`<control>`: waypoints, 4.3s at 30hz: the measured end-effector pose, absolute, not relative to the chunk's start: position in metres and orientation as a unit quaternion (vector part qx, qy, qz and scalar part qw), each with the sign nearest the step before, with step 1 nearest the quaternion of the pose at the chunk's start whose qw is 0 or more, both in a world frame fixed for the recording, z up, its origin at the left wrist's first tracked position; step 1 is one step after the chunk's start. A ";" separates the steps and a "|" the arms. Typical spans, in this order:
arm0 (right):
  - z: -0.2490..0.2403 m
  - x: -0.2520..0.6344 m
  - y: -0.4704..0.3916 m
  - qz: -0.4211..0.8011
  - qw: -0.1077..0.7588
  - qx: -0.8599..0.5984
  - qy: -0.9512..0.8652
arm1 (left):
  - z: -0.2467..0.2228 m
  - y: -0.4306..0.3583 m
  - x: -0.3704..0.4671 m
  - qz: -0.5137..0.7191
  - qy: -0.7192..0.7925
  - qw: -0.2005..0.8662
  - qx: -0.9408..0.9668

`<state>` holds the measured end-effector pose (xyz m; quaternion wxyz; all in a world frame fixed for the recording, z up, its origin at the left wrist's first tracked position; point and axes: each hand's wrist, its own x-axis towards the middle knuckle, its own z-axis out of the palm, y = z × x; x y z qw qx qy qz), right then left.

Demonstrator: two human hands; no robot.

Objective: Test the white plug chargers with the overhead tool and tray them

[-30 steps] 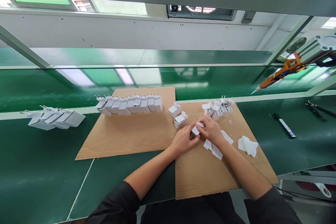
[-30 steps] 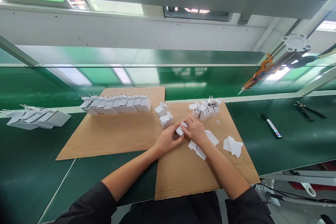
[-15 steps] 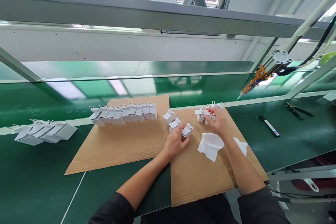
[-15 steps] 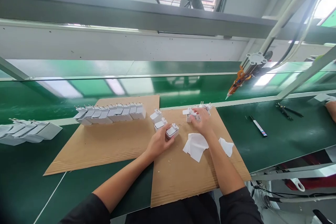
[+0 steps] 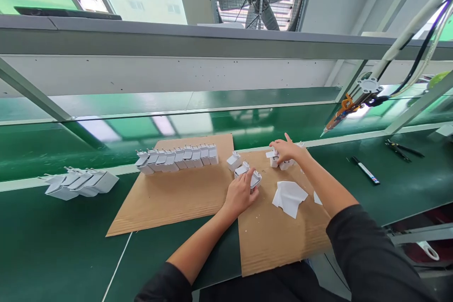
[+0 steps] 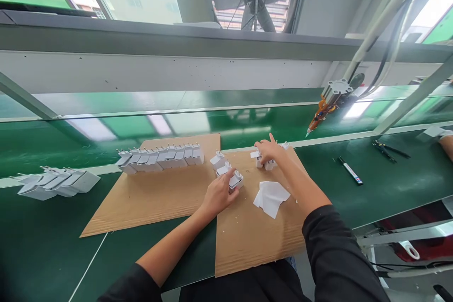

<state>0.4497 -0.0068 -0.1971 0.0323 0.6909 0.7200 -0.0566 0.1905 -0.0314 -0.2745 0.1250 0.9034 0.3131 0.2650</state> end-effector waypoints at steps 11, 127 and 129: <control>-0.207 0.376 -0.100 0.024 -0.034 0.679 0.733 | -0.257 -0.058 0.193 0.243 0.254 0.109 0.930; -0.273 0.288 -0.135 -0.171 -0.389 0.616 0.663 | -0.292 -0.119 0.145 0.356 0.388 0.432 0.733; -0.271 0.290 -0.136 -0.181 -0.385 0.612 0.666 | -0.293 -0.120 0.146 0.346 0.397 0.423 0.737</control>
